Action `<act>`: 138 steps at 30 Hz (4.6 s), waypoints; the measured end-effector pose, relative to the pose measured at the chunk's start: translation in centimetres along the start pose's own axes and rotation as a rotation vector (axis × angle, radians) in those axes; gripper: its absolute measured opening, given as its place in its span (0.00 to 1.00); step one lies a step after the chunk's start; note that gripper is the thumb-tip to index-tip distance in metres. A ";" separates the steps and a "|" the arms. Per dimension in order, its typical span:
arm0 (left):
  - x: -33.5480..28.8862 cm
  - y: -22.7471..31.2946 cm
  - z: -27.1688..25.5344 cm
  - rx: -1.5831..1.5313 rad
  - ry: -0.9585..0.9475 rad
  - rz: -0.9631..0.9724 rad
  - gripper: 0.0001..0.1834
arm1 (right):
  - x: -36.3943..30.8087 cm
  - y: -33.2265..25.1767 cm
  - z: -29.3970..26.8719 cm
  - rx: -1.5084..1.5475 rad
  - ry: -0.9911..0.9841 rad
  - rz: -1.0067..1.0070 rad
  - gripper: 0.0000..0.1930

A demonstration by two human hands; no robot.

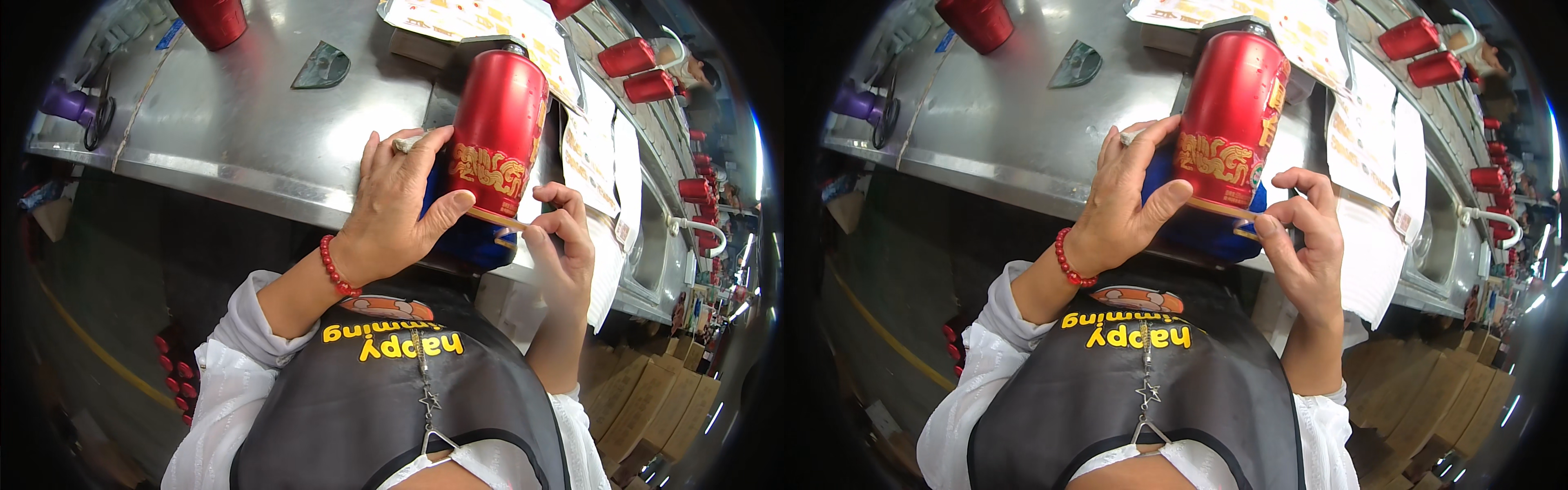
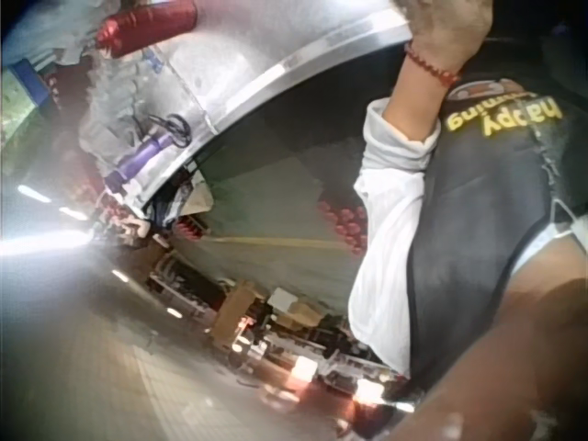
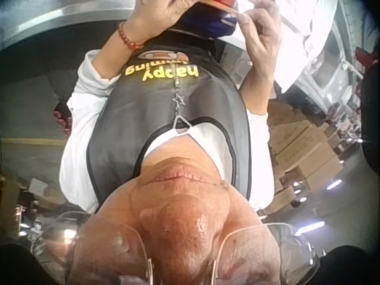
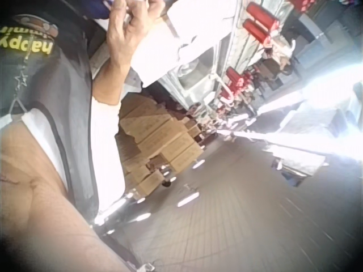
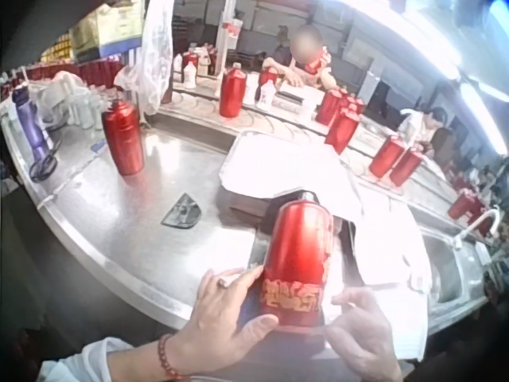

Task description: The person applies gold decorative stickers to red cylindrical bottles. They peel each sticker from a sheet, align it on the bottle, and smooth it down with a green squeegee. The person repeats this process on multiple bottles, rotating them to ensure the sticker adheres evenly.

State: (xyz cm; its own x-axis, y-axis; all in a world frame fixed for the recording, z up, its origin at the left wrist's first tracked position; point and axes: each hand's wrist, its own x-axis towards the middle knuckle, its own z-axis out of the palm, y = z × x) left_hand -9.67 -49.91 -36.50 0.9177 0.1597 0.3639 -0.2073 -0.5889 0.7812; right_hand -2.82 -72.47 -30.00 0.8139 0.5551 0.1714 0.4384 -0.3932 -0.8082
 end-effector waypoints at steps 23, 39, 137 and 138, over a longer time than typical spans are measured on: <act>0.4 0.5 0.3 0.003 -0.022 -0.005 0.43 | 0.3 1.2 0.4 0.087 -0.012 -0.020 0.06; 0.5 0.8 0.2 -0.028 -0.026 -0.003 0.41 | 0.3 0.8 0.0 0.446 -0.065 0.183 0.07; 2.6 1.0 0.6 0.492 -0.105 0.961 0.14 | -0.6 6.9 -2.8 0.385 -0.282 0.117 0.13; 2.9 1.2 0.6 0.496 -0.111 0.988 0.14 | -0.6 6.8 -2.8 0.398 -0.285 0.119 0.13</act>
State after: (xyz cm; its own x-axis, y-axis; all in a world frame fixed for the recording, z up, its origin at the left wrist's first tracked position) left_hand -7.05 -50.62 -34.82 0.4543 -0.6122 0.6471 -0.7282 -0.6737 -0.1261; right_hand 0.77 -77.51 -34.02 0.6888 0.7232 -0.0507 0.1242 -0.1866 -0.9745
